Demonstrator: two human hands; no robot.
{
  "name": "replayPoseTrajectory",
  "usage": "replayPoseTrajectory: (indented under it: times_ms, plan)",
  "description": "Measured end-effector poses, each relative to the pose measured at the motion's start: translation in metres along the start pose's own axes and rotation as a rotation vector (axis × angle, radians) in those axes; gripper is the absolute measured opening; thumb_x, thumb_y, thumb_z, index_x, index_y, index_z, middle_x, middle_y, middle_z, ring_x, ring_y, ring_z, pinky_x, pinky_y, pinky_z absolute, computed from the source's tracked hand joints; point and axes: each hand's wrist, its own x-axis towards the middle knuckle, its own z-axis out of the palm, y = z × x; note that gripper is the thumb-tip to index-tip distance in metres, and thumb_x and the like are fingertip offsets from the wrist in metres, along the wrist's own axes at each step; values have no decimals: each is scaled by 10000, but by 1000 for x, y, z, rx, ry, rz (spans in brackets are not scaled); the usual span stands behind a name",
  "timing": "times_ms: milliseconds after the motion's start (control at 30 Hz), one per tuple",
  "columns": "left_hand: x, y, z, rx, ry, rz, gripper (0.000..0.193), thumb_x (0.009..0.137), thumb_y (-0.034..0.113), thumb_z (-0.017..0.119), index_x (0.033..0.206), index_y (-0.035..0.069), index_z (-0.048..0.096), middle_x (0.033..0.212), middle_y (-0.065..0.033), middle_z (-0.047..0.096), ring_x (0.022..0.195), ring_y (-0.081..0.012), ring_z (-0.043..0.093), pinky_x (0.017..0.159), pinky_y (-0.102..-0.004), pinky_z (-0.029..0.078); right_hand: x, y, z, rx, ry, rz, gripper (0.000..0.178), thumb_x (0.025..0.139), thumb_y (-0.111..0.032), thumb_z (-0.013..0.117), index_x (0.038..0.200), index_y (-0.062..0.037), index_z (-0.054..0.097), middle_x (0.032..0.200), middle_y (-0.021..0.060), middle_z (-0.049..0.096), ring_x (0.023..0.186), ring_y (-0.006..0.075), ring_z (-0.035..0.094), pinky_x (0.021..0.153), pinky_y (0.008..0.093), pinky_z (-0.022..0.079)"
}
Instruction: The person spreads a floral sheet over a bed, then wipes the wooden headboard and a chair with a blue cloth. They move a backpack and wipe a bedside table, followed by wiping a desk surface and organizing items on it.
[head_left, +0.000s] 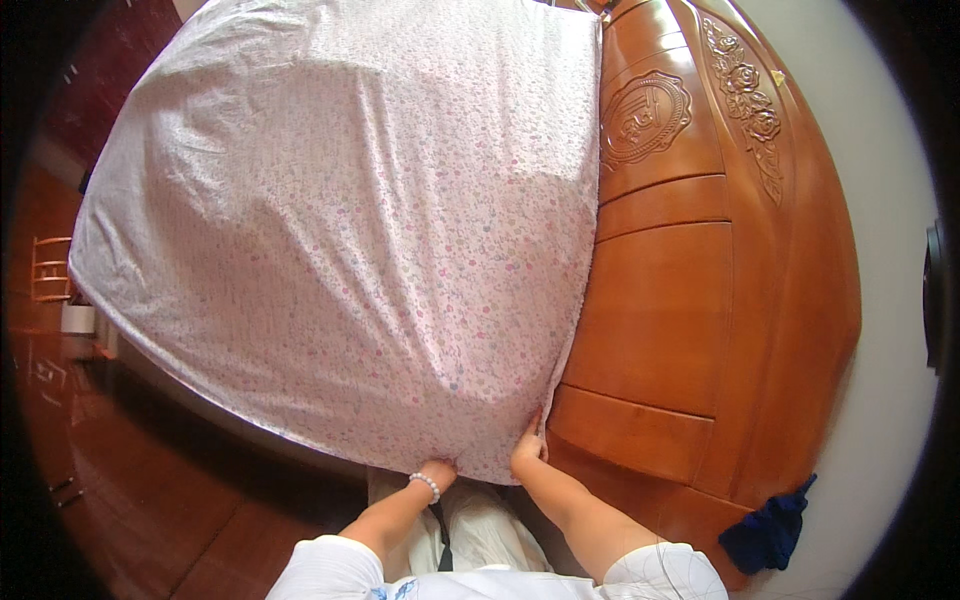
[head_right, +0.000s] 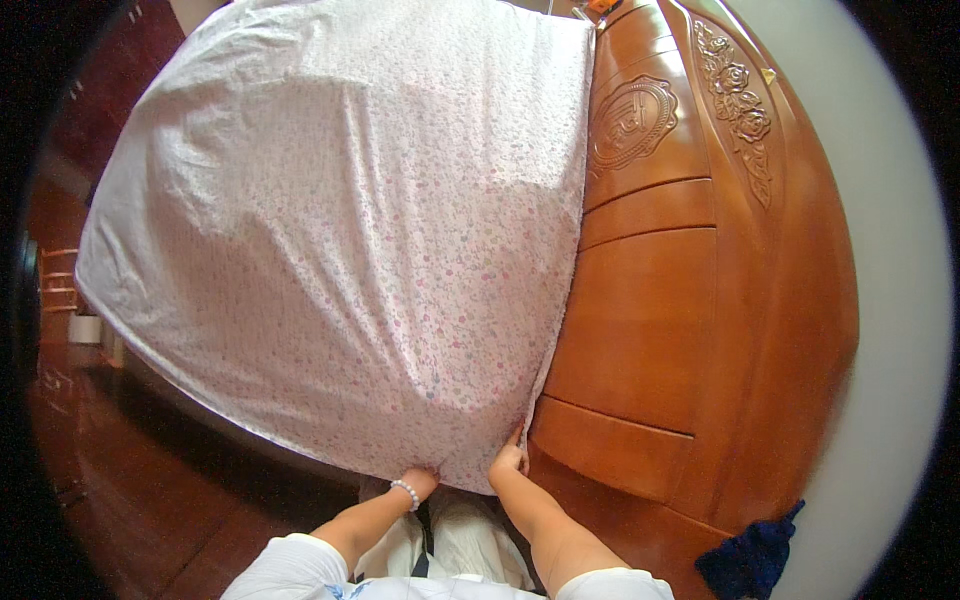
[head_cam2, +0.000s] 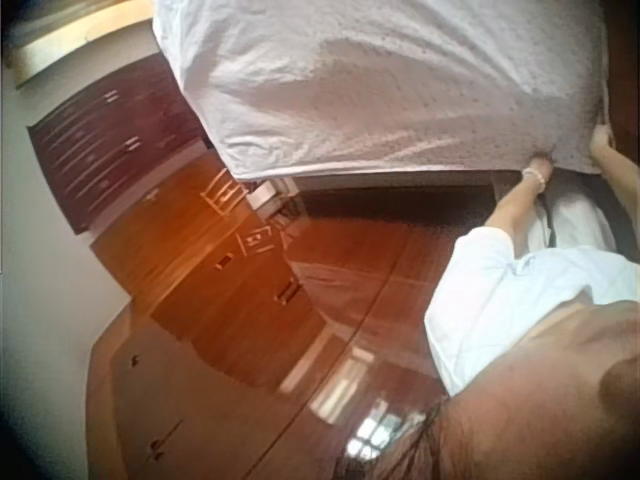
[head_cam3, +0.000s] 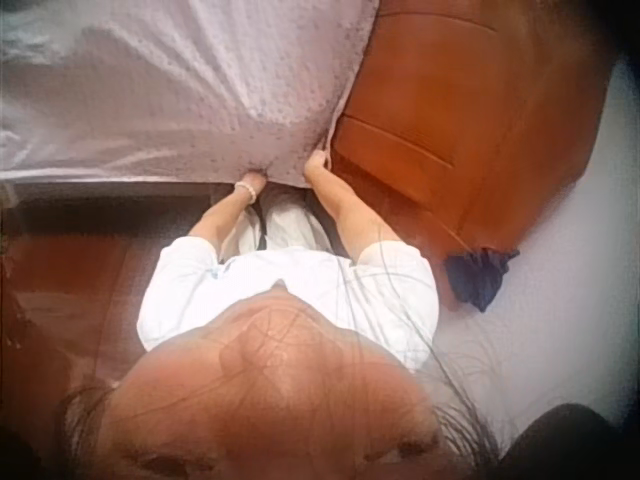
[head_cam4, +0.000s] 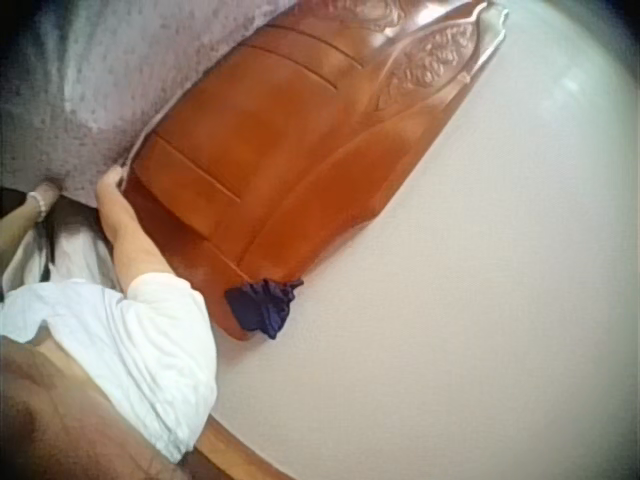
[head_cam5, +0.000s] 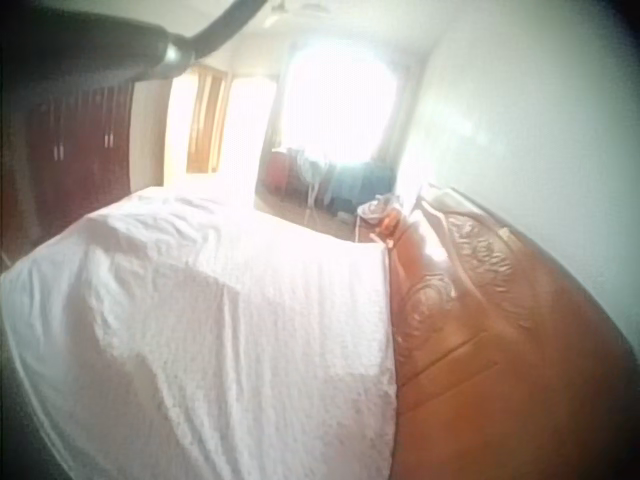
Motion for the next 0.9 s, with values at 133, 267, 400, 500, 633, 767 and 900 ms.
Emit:
replayPoseTrajectory:
  times_ms: [133,267,400,500,633,767,900]
  plan:
    - [15,-12,10,0,-68,90,328,901,218,439,1109,64,640,1196,-92,607,1026,-292,622,853,-475,489,37,-18,8,85,20,106,768,763,-270,620,1451,-91,329,1554,190,72,800,245,660,401,331,479]
    - [11,-27,17,-105,-284,-215,358,926,231,406,1189,110,616,1297,-121,547,1138,-315,555,895,-472,468,27,-21,-15,15,82,1,661,808,-206,551,1429,-70,369,1537,152,189,893,293,629,399,357,452]
    - [-21,-40,-16,-443,-155,-504,375,925,151,381,1230,107,594,1266,-176,562,1174,-321,544,972,-450,447,20,-16,-31,-333,54,-148,474,868,-204,500,1310,-33,512,1414,176,420,987,320,579,481,421,453]
    - [-4,-93,66,-988,245,-768,403,872,124,442,1254,59,552,1280,-162,550,1144,-321,546,962,-422,439,35,-34,2,19,373,-69,374,882,-203,522,1204,-29,595,1274,161,547,1014,318,545,582,455,452]
    - [-37,-150,57,-2422,854,-834,295,798,46,484,1066,129,578,789,-44,591,663,-206,566,547,-373,481,6,-15,16,-81,668,-217,291,856,-220,506,1025,-70,689,1028,137,644,992,289,555,790,453,431]
    - [-68,-195,34,-2775,1273,-911,83,739,178,535,693,110,523,829,-71,622,823,-262,568,830,-488,434,6,-12,34,17,815,-435,305,842,-192,499,1030,-53,695,1053,153,640,1037,313,527,982,457,320]
    - [-73,-206,16,-2865,1430,-665,312,825,321,509,928,44,609,1023,-137,632,921,-303,575,841,-483,471,11,-40,56,22,749,-437,306,860,-202,499,1036,-47,697,1184,148,596,1173,336,470,1060,498,250]
